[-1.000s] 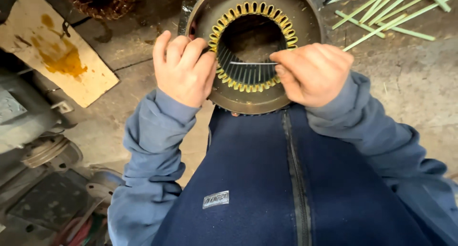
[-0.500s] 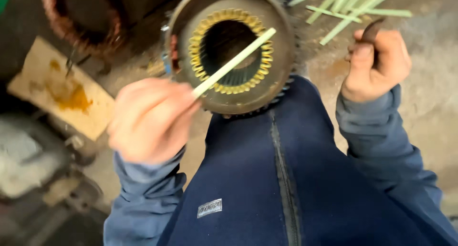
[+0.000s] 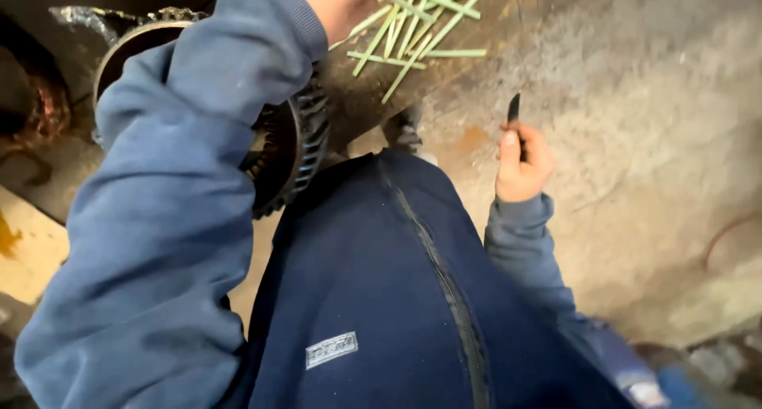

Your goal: The person inserts short green rods into the slots of a motor stator using a small metal tool to guide and push them in. The person briefly pauses to interact with another person holding a paper, then resumes inserting rods into the stator.

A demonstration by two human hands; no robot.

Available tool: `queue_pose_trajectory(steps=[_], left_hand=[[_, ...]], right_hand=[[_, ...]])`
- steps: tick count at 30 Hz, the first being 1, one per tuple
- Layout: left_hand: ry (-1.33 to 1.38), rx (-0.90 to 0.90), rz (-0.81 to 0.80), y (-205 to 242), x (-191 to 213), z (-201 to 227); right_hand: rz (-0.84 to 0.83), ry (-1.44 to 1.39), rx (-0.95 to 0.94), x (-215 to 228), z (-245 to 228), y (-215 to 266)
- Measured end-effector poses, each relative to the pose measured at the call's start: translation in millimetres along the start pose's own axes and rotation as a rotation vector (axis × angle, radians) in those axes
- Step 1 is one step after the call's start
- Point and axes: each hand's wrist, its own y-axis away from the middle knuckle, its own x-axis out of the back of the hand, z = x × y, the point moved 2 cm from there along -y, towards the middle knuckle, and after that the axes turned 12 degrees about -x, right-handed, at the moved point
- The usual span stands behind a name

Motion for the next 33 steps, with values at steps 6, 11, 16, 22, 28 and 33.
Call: queue_pose_trajectory(steps=[6,11,16,22,28,33], left_hand=[[-0.197,0.199,-0.034,15.5,60.2,53.4],[-0.317,0.455,0.108,57.3,152.0,182.1],[-0.166,0.556,0.189,104.8,116.5,245.7],[-0.093,0.6,0.393,146.8,89.4,236.1],[-0.229,0.822,0.266,169.7,72.8,206.8],[-0.267,0.807,0.29,167.8,68.5,207.5]], right_hand=[[-0.287,0.168,0.122,1.0,-20.0,-42.8],[-0.615,0.329,0.412,-32.1,-103.2,-42.2],[-0.73,0.458,0.634,-100.7,-212.8,-4.4],[-0.754,0.851,0.992,-207.5,-258.4,39.3],[-0.624,1.017,1.103,-244.2,-258.2,48.7],[-0.712,0.982,1.133,-247.3,-256.7,36.1]])
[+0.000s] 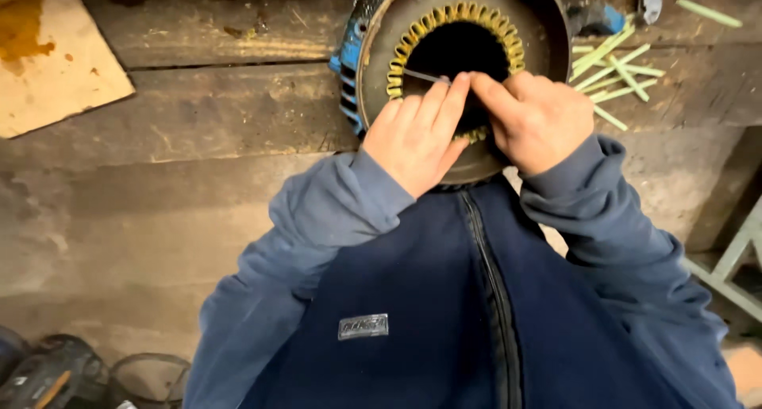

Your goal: The person inserts short green rods into the slots of a motor stator using a small metal tool to guide and push them in. The person briefly pauses to interact with another person holding a paper, then resumes inserting rods into the stator.

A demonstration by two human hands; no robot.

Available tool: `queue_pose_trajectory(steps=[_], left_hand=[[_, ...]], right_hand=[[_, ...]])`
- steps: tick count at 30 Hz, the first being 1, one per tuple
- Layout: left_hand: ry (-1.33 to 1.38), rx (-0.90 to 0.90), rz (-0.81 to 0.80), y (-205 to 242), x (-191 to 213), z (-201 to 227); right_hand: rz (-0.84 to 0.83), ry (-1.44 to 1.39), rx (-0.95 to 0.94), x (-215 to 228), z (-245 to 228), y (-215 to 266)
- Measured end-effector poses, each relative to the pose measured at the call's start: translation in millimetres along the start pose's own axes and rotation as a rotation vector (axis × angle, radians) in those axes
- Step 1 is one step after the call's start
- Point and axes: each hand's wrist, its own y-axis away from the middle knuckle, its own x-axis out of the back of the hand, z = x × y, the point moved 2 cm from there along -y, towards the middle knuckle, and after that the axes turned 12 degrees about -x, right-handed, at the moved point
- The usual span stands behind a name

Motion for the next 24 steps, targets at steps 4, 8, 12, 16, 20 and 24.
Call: queue_pose_trajectory(steps=[4,8,12,16,20,24], left_hand=[[-0.003,0.043,-0.032,-0.5,0.0,2.5],[-0.088,0.065,-0.089,-6.8,6.7,1.8],[-0.093,0.066,-0.088,-9.1,10.5,2.1],[-0.108,0.067,-0.094,-11.5,10.1,2.7],[-0.067,0.107,-0.124,-12.4,8.1,2.3],[-0.035,0.119,-0.146,-10.4,7.6,1.9]], right_hand=[[-0.05,0.025,0.034,-0.5,4.8,-5.2],[-0.09,0.029,0.074,3.7,12.0,-17.7],[-0.126,-0.016,0.131,6.0,19.0,-25.0],[-0.21,-0.053,0.143,3.9,20.3,-22.1],[-0.197,-0.06,0.123,4.1,18.1,-21.4],[-0.232,-0.076,0.137,6.1,18.6,-23.6]])
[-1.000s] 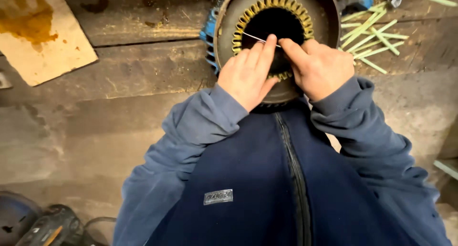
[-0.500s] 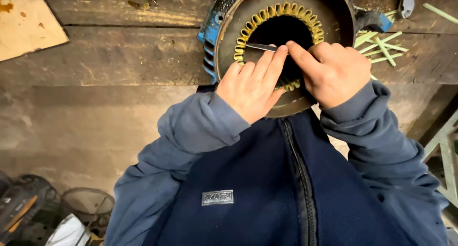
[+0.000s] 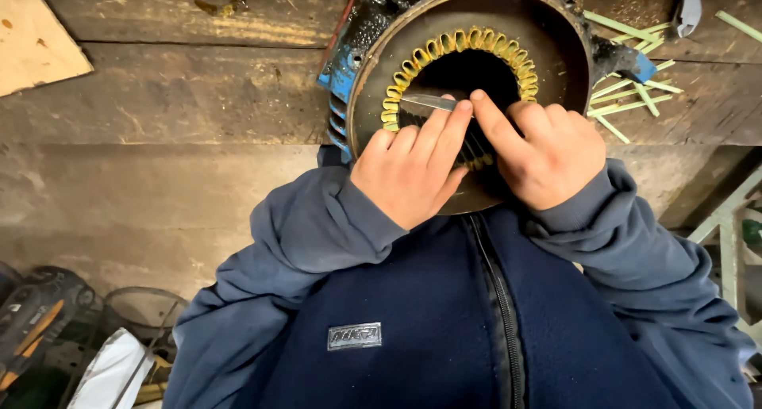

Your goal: The person inserts short green rods into the slots of a motor stator using a small metal tool to guide and push them in. The person briefly pauses to interact with another person holding a paper, then resumes inserting rods into the stator.

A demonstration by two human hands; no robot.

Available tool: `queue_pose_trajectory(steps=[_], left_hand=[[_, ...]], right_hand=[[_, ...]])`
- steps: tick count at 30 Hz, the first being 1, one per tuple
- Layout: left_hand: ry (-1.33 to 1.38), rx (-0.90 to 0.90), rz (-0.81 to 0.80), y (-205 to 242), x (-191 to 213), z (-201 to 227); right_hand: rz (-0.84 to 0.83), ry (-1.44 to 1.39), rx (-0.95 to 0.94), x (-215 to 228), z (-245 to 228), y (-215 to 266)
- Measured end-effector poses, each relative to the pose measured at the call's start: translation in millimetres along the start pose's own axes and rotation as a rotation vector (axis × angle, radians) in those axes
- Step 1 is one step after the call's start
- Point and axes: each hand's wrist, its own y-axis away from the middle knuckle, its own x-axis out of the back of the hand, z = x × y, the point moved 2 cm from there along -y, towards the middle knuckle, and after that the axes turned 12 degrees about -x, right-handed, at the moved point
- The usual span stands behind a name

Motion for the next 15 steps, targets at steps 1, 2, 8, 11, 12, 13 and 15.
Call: queue_pose_trajectory(steps=[1,2,8,11,12,13,15], left_hand=[[0.004,0.003,0.0,0.5,-0.3,0.0],[-0.017,-0.004,0.008,1.4,-0.3,0.4],[-0.056,-0.007,0.008,4.0,0.5,0.4],[-0.066,-0.017,0.004,3.9,1.8,-0.6],[-0.065,-0.028,0.0,3.7,1.5,-0.5],[-0.063,-0.028,0.001,3.4,1.1,0.0],[-0.051,-0.003,0.005,2.7,0.1,0.6]], right_hand=[[-0.005,0.001,0.001,0.0,0.2,0.2],[-0.006,-0.002,0.0,-0.1,-0.1,0.6],[-0.019,-0.007,-0.024,-0.5,-1.1,1.7],[-0.019,0.001,-0.027,-0.3,-1.3,0.7],[-0.022,0.007,-0.03,0.2,-1.1,0.7],[-0.023,0.009,-0.031,0.7,-1.8,-0.3],[-0.032,-0.001,-0.021,1.6,-3.3,-2.0]])
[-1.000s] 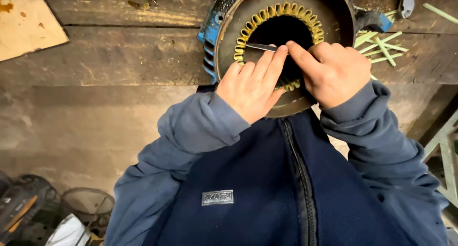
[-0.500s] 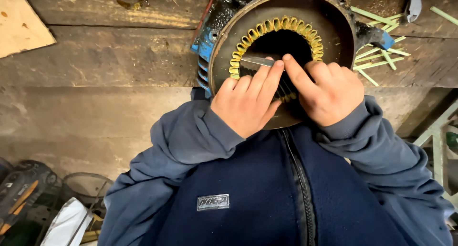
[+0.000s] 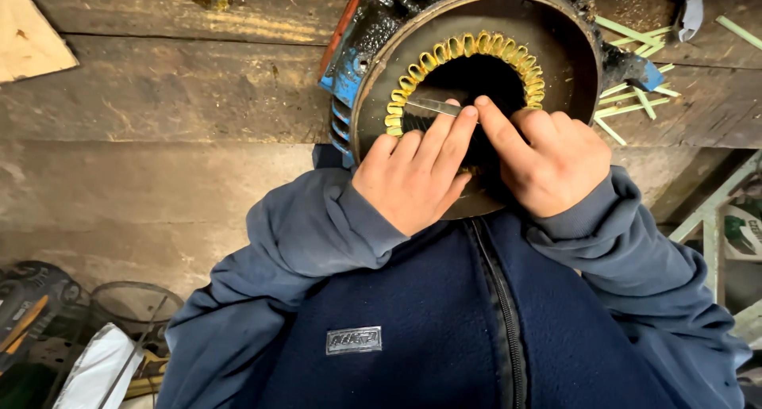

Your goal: The person inserts short green rods into the slots of a motor stator using a small metal tool to guide and push them in. The person briefly pauses to interact with another person holding a paper, then resumes inserting rods into the stator.

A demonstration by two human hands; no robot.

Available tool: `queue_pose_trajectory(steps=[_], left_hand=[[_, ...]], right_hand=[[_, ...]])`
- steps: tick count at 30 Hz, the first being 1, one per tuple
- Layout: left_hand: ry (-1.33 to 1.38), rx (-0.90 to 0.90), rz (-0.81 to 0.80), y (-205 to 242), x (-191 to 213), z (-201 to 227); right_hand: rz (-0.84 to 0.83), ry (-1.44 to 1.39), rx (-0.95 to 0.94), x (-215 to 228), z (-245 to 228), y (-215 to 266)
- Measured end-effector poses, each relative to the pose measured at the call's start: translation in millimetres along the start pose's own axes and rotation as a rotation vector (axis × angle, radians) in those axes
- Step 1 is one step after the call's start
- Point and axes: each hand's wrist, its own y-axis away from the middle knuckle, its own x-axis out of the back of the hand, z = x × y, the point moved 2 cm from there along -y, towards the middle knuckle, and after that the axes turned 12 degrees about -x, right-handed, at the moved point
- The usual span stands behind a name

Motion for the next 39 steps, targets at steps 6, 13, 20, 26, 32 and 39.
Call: queue_pose_trajectory(steps=[6,13,20,26,32,39], left_hand=[[0.03,0.003,0.004,0.4,1.5,-1.1],[0.076,0.031,0.049,2.3,-2.6,0.0],[0.091,0.027,0.124,0.1,1.3,-3.6],[0.218,-0.161,0.308,11.6,1.3,-7.1],[0.378,-0.339,0.466,17.8,1.9,-12.7],[0.411,-0.451,0.42,16.2,7.2,-18.6]], right_hand=[[-0.001,0.09,-0.027,3.0,-10.9,2.5],[-0.061,0.19,-0.094,10.1,-27.4,-11.1],[-0.15,0.155,0.004,17.8,-14.1,-30.9],[-0.154,0.314,0.035,9.1,-31.5,-28.6],[-0.089,0.48,0.04,-6.0,-36.7,-38.5],[-0.013,0.572,0.015,-52.7,-39.8,-47.1]])
